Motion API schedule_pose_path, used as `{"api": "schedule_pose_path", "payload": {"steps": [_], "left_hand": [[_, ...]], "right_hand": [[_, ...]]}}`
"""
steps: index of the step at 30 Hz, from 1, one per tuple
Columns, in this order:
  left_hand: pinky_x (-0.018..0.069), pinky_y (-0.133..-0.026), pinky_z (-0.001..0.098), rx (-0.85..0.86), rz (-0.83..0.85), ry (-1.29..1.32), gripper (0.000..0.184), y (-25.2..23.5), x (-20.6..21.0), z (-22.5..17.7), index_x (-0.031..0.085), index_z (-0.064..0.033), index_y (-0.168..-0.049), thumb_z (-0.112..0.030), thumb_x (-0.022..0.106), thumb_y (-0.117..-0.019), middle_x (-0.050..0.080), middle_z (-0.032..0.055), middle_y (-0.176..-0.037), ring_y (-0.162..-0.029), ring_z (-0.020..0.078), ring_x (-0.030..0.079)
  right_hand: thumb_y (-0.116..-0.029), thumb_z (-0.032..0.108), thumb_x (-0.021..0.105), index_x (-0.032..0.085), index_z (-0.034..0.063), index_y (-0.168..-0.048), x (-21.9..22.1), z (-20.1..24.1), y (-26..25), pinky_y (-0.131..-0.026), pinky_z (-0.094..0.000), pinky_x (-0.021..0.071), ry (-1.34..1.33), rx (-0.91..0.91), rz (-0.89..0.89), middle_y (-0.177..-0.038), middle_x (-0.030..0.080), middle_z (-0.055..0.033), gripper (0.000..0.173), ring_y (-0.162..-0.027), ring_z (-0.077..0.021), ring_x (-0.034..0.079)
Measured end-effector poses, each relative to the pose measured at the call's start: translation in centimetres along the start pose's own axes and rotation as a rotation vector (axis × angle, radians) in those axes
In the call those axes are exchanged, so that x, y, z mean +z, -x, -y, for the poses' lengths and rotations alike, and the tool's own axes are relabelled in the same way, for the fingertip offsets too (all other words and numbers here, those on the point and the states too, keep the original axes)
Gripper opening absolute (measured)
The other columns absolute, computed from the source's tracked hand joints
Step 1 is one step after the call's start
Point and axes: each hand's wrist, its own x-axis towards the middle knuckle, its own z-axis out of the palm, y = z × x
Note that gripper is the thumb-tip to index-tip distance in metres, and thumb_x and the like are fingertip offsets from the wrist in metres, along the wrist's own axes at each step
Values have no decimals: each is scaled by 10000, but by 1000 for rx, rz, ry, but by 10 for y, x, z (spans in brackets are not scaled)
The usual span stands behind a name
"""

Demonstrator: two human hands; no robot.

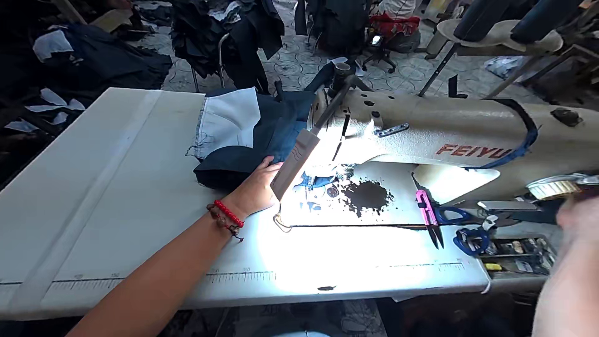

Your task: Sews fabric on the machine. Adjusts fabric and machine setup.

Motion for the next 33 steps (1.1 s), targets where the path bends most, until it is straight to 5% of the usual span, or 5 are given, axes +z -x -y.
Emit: {"api": "schedule_pose_path", "payload": {"steps": [5, 14, 22, 29, 33], "left_hand": [[581, -866, 409, 288, -77, -47, 284, -3, 8, -77, 754, 0, -1095, -38, 532, -922, 746, 170, -1096, -994, 284, 725], [460, -1059, 561, -596, -18, -23, 701, -89, 65, -159, 296, 148, -1515, -147, 613, -964, 449, 379, -1450, -1322, 479, 514], [535, -898, 608, -790, -136, 11, 462, -134, 71, -152, 535, 125, -1309, -273, 459, -1089, 621, 340, -1211, -1092, 475, 657], [383, -1136, 577, -951, -141, 151, 418, -155, 84, -108, 594, 38, -1357, -237, 419, -1097, 604, 274, -1375, -1353, 394, 537], [530, -925, 608, -739, -51, 53, 312, -131, 81, -130, 618, 60, -1250, -143, 464, -1069, 652, 277, -1219, -1138, 447, 647]], "right_hand": [[-1037, 189, 493, 527, -51, -1384, 1, 16, 29, -1094, -357, 447, 501, -152, 0, -1379, 564, -205, 422, -1276, -201, 554], [-1008, 150, 554, 722, -44, -1041, 65, 56, 214, -980, -449, 542, 563, -900, 480, -1093, 706, -253, 259, -1110, -360, 674], [-995, 361, 514, 672, 29, -1327, 68, 17, 253, -1178, -535, 374, 707, -597, 761, -1407, 595, -230, 496, -1394, -421, 489], [-971, 248, 524, 697, 32, -1295, 74, 15, 258, -1169, -508, 399, 765, -580, 718, -1386, 622, -203, 426, -1365, -381, 533], [-944, 201, 570, 731, 7, -1217, 75, 15, 259, -1136, -459, 447, 657, -625, 655, -1339, 652, -204, 371, -1330, -369, 568]]}}
